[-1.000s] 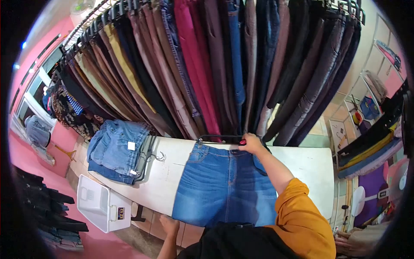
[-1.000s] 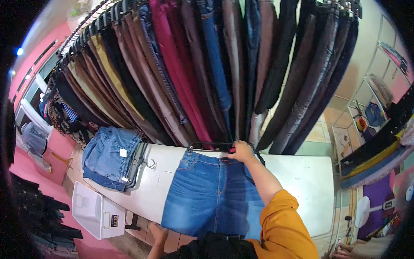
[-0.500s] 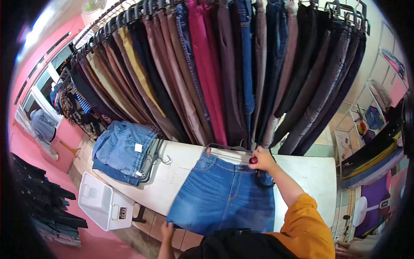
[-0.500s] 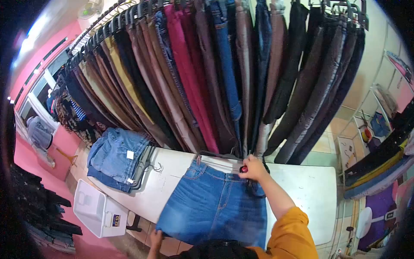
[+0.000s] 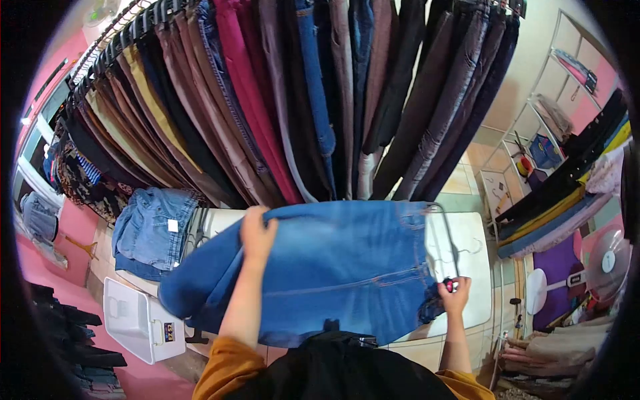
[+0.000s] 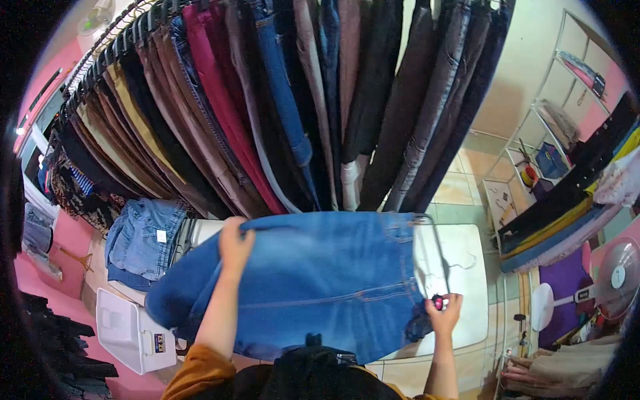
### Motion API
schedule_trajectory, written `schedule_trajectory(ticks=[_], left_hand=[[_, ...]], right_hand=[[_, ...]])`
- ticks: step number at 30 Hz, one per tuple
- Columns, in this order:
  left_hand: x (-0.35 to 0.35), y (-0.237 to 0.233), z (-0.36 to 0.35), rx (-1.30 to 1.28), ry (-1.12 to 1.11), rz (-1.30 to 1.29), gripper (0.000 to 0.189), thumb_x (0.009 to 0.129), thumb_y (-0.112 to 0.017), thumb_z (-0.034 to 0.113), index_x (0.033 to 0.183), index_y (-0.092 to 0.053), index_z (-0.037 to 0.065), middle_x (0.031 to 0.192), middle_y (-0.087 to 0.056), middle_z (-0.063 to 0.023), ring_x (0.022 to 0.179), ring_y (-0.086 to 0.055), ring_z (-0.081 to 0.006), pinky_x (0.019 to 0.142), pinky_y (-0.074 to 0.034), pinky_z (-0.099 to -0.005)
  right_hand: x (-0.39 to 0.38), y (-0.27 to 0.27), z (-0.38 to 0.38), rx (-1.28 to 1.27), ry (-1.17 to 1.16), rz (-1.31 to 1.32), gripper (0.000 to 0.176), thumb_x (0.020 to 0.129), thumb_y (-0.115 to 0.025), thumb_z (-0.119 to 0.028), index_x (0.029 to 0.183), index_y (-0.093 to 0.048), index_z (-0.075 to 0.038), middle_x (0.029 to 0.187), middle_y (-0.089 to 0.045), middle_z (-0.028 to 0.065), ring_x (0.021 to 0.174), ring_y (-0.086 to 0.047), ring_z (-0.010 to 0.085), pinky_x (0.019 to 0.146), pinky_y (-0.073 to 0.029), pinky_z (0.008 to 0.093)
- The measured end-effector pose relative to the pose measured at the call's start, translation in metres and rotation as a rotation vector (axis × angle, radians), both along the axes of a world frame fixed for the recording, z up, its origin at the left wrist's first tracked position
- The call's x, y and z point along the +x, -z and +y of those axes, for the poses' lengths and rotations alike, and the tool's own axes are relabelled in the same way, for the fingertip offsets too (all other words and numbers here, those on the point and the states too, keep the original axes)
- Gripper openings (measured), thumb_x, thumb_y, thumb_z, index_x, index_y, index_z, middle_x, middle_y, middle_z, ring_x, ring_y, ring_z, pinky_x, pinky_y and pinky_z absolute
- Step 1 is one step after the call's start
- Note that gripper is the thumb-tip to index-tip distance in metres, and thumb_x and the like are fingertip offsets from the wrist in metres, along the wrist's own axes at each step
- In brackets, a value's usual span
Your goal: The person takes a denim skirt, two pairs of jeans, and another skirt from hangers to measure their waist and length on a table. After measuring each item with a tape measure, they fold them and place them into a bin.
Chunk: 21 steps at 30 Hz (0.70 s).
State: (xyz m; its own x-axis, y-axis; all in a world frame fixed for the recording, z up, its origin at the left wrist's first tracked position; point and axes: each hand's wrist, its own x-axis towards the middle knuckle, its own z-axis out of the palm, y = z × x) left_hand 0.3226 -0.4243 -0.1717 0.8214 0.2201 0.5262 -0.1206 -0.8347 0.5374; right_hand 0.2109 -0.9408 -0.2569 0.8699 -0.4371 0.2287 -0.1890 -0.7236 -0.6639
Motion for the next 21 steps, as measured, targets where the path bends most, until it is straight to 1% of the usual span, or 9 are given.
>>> schedule_trajectory(ticks=[2, 4, 6, 8, 11, 14, 16, 18, 21], left_hand=[[0.028, 0.044, -0.042, -0.116, 0.240, -0.043, 0.049, 0.072, -0.068, 0.014, 0.116, -0.051, 0.004, 0.120, -0.051, -0.0190, 0.109, -0.050, -0.0343, 0.090, -0.043, -0.0342], [0.012, 0.078, -0.073, 0.032, 0.292, 0.224, 0.066, 0.075, -0.068, 0.023, 0.131, -0.038, 0.004, 0.134, -0.039, -0.0208, 0.124, -0.037, -0.0360, 0.103, -0.031, -0.0415], [-0.030, 0.089, -0.095, 0.026, 0.118, 0.643, 0.072, 0.080, -0.063, 0.035, 0.136, -0.031, 0.004, 0.143, -0.025, -0.0237, 0.133, -0.022, -0.0392, 0.105, -0.019, -0.0569], [-0.075, 0.122, -0.090, 0.108, -0.069, 0.714, 0.078, 0.082, -0.055, 0.049, 0.140, -0.026, 0.006, 0.146, -0.017, -0.0233, 0.135, -0.013, -0.0435, 0.100, -0.009, -0.0682], [-0.129, 0.138, -0.060, 0.167, -0.188, 0.714, 0.078, 0.083, -0.053, 0.050, 0.142, -0.023, 0.010, 0.149, -0.011, -0.0214, 0.137, -0.003, -0.0431, 0.101, -0.001, -0.0681], [-0.153, 0.130, -0.041, 0.216, -0.182, 0.789, 0.078, 0.083, -0.053, 0.049, 0.142, -0.024, 0.008, 0.148, -0.010, -0.0226, 0.136, -0.004, -0.0436, 0.100, -0.001, -0.0689], [-0.151, 0.135, -0.038, 0.260, -0.181, 0.790, 0.078, 0.082, -0.054, 0.047, 0.142, -0.024, 0.007, 0.148, -0.010, -0.0225, 0.136, -0.006, -0.0435, 0.099, -0.004, -0.0700], [-0.144, 0.138, -0.041, 0.166, -0.203, 0.791, 0.078, 0.080, -0.057, 0.042, 0.141, -0.023, 0.007, 0.149, -0.010, -0.0210, 0.136, -0.007, -0.0440, 0.099, -0.006, -0.0700], [-0.124, 0.125, -0.048, 0.081, -0.104, 0.708, 0.059, 0.078, -0.060, 0.029, 0.128, -0.044, 0.003, 0.136, -0.035, -0.0215, 0.128, -0.030, -0.0375, 0.101, -0.026, -0.0526]], right_hand=[[-0.018, 0.010, -0.040, -0.107, 0.138, 0.006, 0.036, 0.060, -0.075, -0.024, 0.079, -0.053, -0.002, 0.090, -0.048, 0.0134, 0.083, -0.050, 0.0317, 0.073, -0.042, 0.0395], [-0.034, 0.023, -0.078, -0.164, 0.217, 0.073, 0.037, 0.062, -0.075, -0.026, 0.076, -0.053, -0.001, 0.090, -0.049, 0.0148, 0.085, -0.051, 0.0336, 0.077, -0.042, 0.0404], [-0.047, 0.047, -0.114, -0.173, 0.285, 0.125, 0.037, 0.061, -0.075, -0.026, 0.075, -0.053, 0.000, 0.092, -0.049, 0.0160, 0.086, -0.051, 0.0341, 0.077, -0.042, 0.0401], [-0.054, 0.044, -0.120, -0.072, 0.344, 0.212, 0.037, 0.061, -0.075, -0.026, 0.075, -0.053, 0.000, 0.094, -0.050, 0.0173, 0.086, -0.052, 0.0346, 0.079, -0.042, 0.0410], [-0.049, 0.028, -0.097, -0.331, 0.287, 0.045, 0.034, 0.061, -0.075, -0.022, 0.075, -0.053, 0.000, 0.099, -0.050, 0.0182, 0.087, -0.051, 0.0358, 0.080, -0.041, 0.0445], [-0.028, 0.007, -0.048, 0.208, 0.158, 0.202, 0.033, 0.065, -0.075, -0.021, 0.082, -0.056, 0.000, 0.084, -0.058, 0.0096, 0.076, -0.056, 0.0194, 0.070, -0.046, 0.0329], [-0.017, 0.049, -0.016, 0.501, -0.026, 0.132, 0.036, 0.065, -0.076, -0.023, 0.087, -0.060, 0.000, 0.075, -0.059, 0.0044, 0.072, -0.054, 0.0126, 0.067, -0.046, 0.0274], [-0.001, 0.033, 0.047, 0.437, -0.303, 0.321, 0.040, 0.065, -0.076, -0.026, 0.093, -0.064, 0.000, 0.081, -0.063, 0.0076, 0.075, -0.058, 0.0155, 0.069, -0.047, 0.0283], [0.016, 0.051, 0.114, 0.333, -0.662, 0.447, 0.048, 0.065, -0.076, -0.033, 0.096, -0.065, 0.002, 0.085, -0.065, 0.0132, 0.077, -0.063, 0.0210, 0.072, -0.049, 0.0297]])
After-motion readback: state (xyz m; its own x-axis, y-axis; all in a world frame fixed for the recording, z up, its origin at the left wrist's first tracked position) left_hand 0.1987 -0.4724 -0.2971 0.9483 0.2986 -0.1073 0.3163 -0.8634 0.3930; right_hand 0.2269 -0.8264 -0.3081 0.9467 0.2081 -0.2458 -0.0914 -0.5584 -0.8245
